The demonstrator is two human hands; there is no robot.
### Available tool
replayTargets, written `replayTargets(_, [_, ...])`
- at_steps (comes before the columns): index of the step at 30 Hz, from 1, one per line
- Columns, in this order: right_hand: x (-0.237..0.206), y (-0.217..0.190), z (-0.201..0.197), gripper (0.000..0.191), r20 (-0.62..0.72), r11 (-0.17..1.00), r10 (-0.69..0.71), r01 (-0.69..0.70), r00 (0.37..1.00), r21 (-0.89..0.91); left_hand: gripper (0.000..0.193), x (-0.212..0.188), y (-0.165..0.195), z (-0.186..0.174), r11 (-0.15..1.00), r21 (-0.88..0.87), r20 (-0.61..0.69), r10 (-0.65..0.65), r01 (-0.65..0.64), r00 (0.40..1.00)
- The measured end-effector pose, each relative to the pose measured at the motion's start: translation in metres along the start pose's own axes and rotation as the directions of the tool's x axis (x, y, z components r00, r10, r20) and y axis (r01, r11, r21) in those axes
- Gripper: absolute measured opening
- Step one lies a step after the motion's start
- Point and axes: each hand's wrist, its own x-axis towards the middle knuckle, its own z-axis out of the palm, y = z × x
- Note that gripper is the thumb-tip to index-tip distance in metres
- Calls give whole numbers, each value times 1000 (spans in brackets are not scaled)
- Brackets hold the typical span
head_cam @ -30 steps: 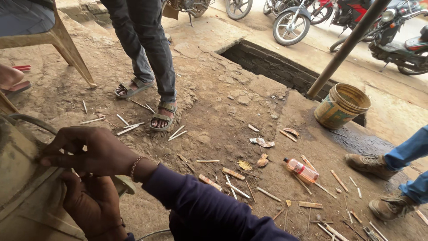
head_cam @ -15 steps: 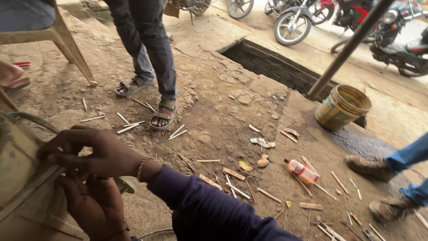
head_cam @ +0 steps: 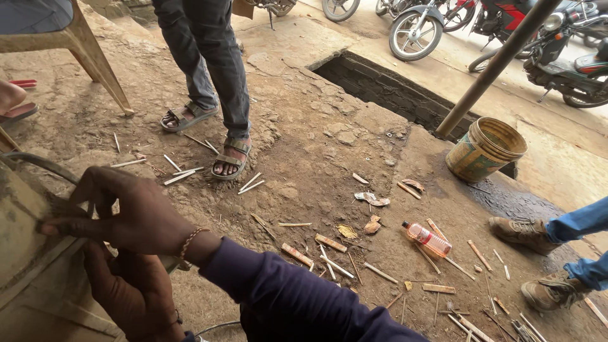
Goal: The person sits on the ground repairing a dusty electric water pump motor. They thread bolts by hand into the mounting flange, fit a metal bracket, then use open-end wrenches to tighten the bolts and reposition the pump on the ground.
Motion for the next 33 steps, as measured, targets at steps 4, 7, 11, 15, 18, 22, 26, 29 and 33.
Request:
replayTargets(4, [1,-5,-15,44,19,945,-193,181,981,272,61,0,1,-1,999,-33,14,10,-9,1000])
replayTargets(7, [-1,1,-17,41,54,951,-209,190,976,245,65,1,0,-6,994,-109,-20,-29,27,999])
replayTargets(11, [-1,11,3,33,25,998,-10,9,1000,57,70,4,-1,-13,986,-160,-81,-57,44,995])
replayTargets(15, [3,23,2,34,38,992,-58,53,998,111,67,5,-1,-15,991,-131,-45,-16,10,999])
replayTargets(18, [4,22,-9,42,111,917,-161,107,981,384,55,4,1,-14,983,-178,11,-41,43,999])
replayTargets(22, [0,5,-13,28,120,986,-18,-2,993,167,61,5,2,-10,987,-149,-51,-63,55,997])
replayTargets(26, [-1,-10,-15,29,60,981,-12,0,998,193,61,6,3,-7,983,-174,-32,-65,59,997])
replayTargets(29, [1,-10,-21,35,117,936,-99,53,988,347,59,7,1,-10,989,-143,-15,-34,32,999])
replayTargets(33, [0,-6,-15,28,97,978,28,-47,995,203,54,6,-2,-17,989,-145,-43,-14,8,999])
